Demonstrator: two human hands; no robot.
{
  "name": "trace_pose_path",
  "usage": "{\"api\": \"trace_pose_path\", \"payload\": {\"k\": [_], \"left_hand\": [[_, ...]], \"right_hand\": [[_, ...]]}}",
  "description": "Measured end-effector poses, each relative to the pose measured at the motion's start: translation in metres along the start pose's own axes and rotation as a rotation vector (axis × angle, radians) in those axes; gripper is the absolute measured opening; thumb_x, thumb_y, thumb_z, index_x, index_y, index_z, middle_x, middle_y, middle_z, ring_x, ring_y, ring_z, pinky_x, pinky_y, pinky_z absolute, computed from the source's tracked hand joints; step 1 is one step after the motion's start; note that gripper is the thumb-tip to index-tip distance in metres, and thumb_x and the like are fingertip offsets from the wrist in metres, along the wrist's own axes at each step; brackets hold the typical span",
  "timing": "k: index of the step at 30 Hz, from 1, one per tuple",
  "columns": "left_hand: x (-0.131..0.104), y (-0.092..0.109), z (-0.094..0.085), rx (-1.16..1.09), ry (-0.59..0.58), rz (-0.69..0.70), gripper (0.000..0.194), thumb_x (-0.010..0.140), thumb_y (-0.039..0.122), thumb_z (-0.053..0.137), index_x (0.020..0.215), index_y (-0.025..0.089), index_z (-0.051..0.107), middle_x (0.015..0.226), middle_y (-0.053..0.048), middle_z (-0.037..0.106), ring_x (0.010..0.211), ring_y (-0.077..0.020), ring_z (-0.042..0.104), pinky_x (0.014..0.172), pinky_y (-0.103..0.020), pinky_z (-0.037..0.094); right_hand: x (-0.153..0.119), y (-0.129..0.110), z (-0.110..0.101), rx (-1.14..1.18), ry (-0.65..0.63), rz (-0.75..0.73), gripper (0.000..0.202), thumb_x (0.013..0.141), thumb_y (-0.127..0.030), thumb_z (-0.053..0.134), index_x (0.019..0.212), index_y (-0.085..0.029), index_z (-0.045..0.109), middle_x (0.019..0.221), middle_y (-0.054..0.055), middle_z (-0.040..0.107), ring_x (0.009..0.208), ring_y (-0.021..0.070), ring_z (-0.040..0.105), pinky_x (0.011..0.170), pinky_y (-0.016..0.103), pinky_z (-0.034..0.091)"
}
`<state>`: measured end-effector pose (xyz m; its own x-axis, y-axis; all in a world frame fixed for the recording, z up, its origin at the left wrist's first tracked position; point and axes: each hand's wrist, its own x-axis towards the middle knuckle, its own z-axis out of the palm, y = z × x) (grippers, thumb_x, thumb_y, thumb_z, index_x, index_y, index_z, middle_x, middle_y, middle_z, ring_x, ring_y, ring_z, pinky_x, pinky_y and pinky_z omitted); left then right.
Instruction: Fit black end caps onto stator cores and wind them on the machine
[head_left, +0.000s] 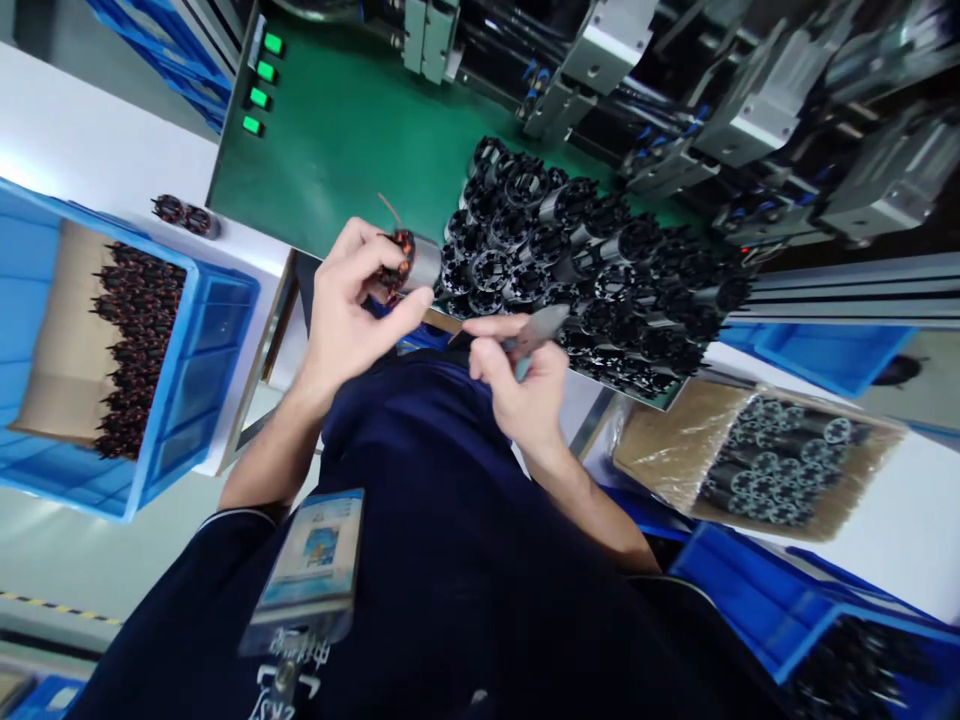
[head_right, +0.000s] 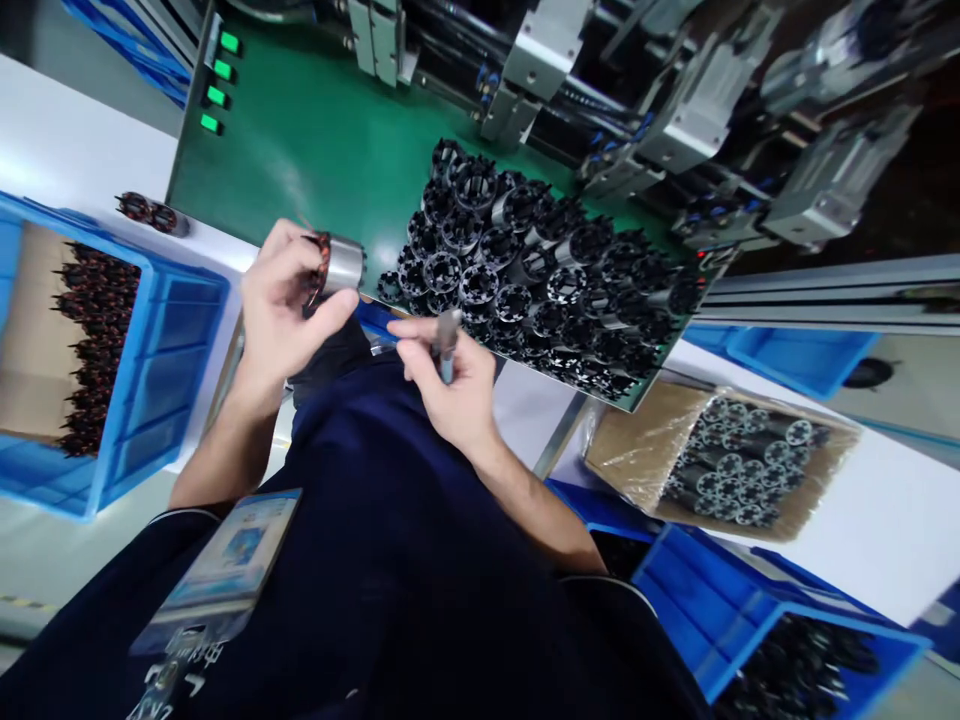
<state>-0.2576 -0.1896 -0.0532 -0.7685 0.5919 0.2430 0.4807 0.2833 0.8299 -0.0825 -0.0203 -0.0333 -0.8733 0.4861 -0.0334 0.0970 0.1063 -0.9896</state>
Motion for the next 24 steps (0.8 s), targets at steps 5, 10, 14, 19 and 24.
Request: {"api": "trace_pose_path", "payload": {"k": [5, 10, 14, 19, 24], "left_hand": [[-0.022, 0.064, -0.018, -0.260, 0.039, 0.061, 0.037, 0.109, 0.053, 0.092, 0.097, 0.028, 0.068, 0.130, -0.008, 0.082, 0.123, -0.0317, 0.084, 0.107, -0.057, 0.072], [-0.025, 0.067, -0.020, -0.116, 0.043, 0.177, 0.022, 0.103, 0.039, 0.097, 0.110, 0.035, 0.077, 0.126, -0.006, 0.083, 0.114, -0.0280, 0.083, 0.091, -0.048, 0.074], [-0.031, 0.071, -0.023, 0.003, 0.044, 0.152, 0.021, 0.101, 0.041, 0.098, 0.113, 0.036, 0.082, 0.126, -0.006, 0.083, 0.115, -0.0313, 0.084, 0.093, -0.051, 0.075], [-0.036, 0.072, -0.023, 0.038, -0.001, 0.074, 0.023, 0.100, 0.043, 0.100, 0.117, 0.037, 0.086, 0.131, -0.006, 0.083, 0.115, -0.0340, 0.085, 0.106, -0.056, 0.076], [-0.034, 0.063, -0.027, 0.094, 0.010, 0.149, 0.030, 0.100, 0.041, 0.101, 0.125, 0.038, 0.085, 0.144, -0.007, 0.084, 0.124, -0.0358, 0.085, 0.100, -0.055, 0.077]], "right_hand": [[0.011, -0.038, 0.009, -0.014, 0.078, -0.117, 0.035, 0.114, -0.065, 0.086, 0.126, -0.032, 0.089, 0.081, -0.001, 0.071, 0.065, 0.0194, 0.064, 0.065, 0.039, 0.060], [0.014, -0.049, 0.020, 0.038, 0.021, -0.120, 0.041, 0.113, -0.071, 0.085, 0.120, -0.031, 0.088, 0.094, 0.003, 0.079, 0.079, 0.0223, 0.074, 0.075, 0.043, 0.071], [0.011, -0.046, 0.019, 0.073, 0.015, -0.095, 0.038, 0.113, -0.068, 0.087, 0.111, -0.029, 0.088, 0.095, 0.002, 0.079, 0.073, 0.0180, 0.069, 0.069, 0.037, 0.067], [0.011, -0.045, 0.013, 0.121, 0.005, -0.056, 0.039, 0.111, -0.067, 0.091, 0.110, -0.028, 0.086, 0.087, -0.001, 0.073, 0.069, 0.0146, 0.060, 0.063, 0.031, 0.056], [0.018, -0.050, -0.004, 0.248, -0.331, 0.144, 0.043, 0.112, -0.065, 0.088, 0.105, -0.025, 0.075, 0.086, -0.002, 0.065, 0.071, 0.0135, 0.055, 0.065, 0.031, 0.051]]}}
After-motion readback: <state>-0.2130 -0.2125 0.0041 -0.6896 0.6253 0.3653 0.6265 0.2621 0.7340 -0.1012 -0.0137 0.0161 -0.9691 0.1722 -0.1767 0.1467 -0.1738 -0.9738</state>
